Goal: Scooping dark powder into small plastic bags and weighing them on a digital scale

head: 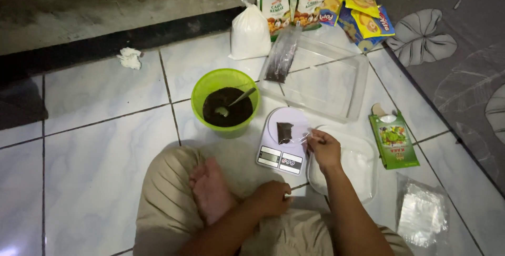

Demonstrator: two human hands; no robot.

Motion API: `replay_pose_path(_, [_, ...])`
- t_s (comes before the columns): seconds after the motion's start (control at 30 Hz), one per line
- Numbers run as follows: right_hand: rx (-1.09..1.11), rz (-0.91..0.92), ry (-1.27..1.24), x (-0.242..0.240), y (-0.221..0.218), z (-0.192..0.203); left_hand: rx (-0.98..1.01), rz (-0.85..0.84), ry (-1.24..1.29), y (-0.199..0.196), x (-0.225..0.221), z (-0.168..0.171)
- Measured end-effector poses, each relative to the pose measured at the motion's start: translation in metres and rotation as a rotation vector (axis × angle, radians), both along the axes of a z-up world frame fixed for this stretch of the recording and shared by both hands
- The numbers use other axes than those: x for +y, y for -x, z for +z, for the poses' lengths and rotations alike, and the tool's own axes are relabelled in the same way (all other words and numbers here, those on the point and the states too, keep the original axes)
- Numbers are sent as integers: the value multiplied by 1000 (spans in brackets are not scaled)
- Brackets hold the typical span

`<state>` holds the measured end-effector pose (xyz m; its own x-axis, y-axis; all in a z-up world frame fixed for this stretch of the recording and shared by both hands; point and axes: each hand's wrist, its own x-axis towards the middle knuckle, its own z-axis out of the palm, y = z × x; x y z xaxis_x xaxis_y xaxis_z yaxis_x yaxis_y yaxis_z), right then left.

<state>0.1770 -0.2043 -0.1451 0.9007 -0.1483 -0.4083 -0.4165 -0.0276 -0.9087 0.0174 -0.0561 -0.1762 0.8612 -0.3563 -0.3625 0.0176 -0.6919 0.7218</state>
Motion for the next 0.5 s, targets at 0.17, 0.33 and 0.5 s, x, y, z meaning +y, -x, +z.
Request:
replay_pose_path(0.17, [-13, -36, 66, 1, 2, 10, -16, -11, -18, 1, 1, -7])
replay_pose_path(0.33, [63, -51, 84, 8, 13, 45, 202, -25, -147, -3, 5, 55])
replay_pose_path(0.5, [83, -55, 78, 5, 13, 36, 239, -97, -149, 1, 6, 56])
